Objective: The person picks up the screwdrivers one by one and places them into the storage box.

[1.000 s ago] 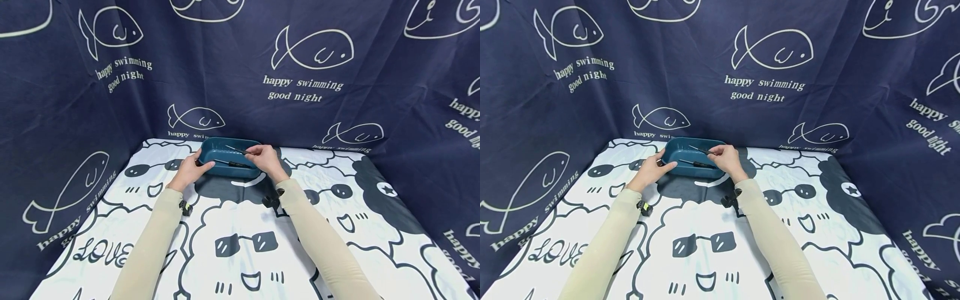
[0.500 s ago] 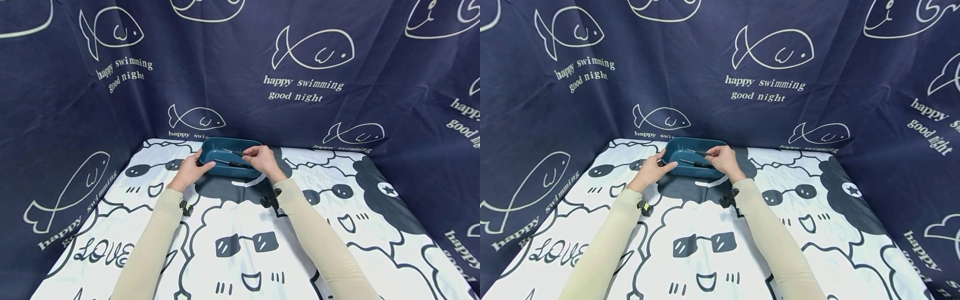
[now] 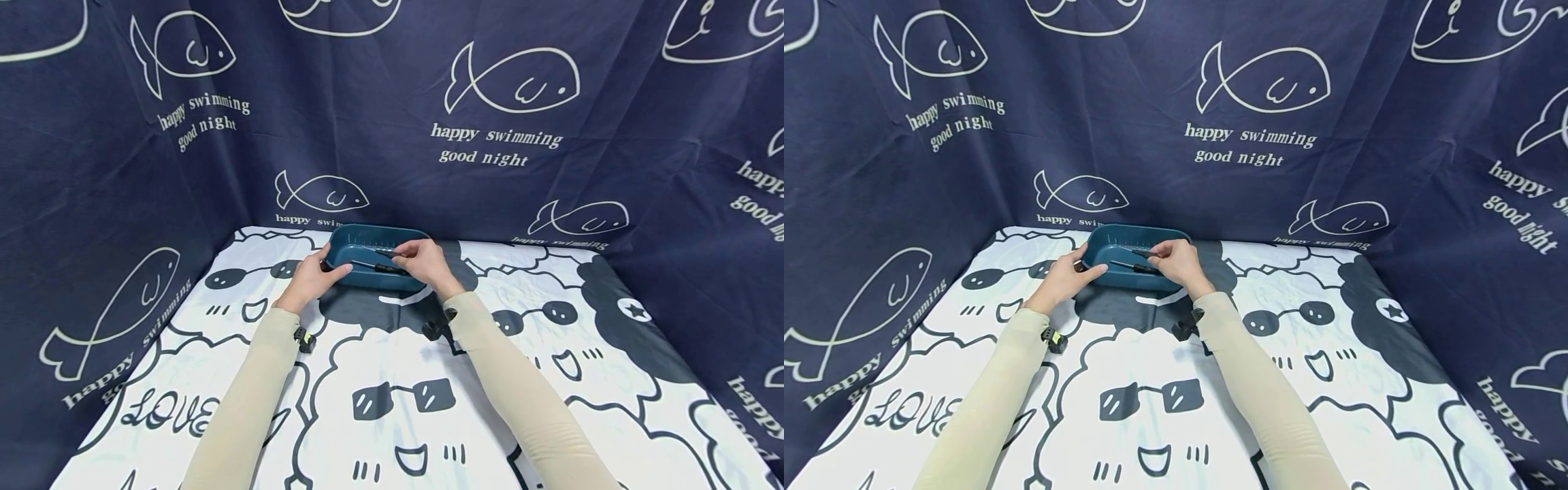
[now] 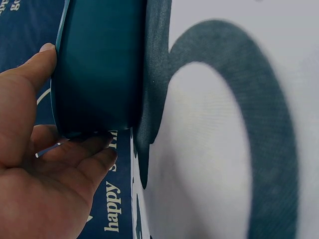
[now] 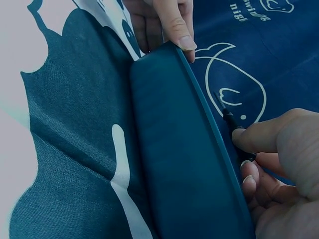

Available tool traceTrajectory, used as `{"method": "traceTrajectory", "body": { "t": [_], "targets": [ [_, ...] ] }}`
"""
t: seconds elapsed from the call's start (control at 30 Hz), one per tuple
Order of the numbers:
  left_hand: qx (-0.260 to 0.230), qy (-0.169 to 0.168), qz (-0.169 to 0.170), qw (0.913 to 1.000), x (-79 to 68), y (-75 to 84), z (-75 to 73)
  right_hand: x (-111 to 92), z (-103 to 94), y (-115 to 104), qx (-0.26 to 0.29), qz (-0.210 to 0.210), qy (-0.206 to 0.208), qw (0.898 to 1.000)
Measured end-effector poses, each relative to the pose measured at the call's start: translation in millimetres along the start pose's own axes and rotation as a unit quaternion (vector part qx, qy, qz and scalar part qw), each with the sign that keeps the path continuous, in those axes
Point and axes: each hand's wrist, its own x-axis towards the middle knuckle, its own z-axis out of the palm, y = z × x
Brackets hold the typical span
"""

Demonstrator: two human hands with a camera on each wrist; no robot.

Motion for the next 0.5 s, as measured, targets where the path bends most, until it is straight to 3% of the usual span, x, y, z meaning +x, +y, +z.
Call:
{"method": "traceTrajectory", "body": {
  "t": [0.5],
  "targets": [
    [-0.005,-0.001,-0.006,1.0,-1.4,1.0,-0.7,0.1,1.6,-0.4,-0.011,-0.006,-0.007,1.0]
  ]
}}
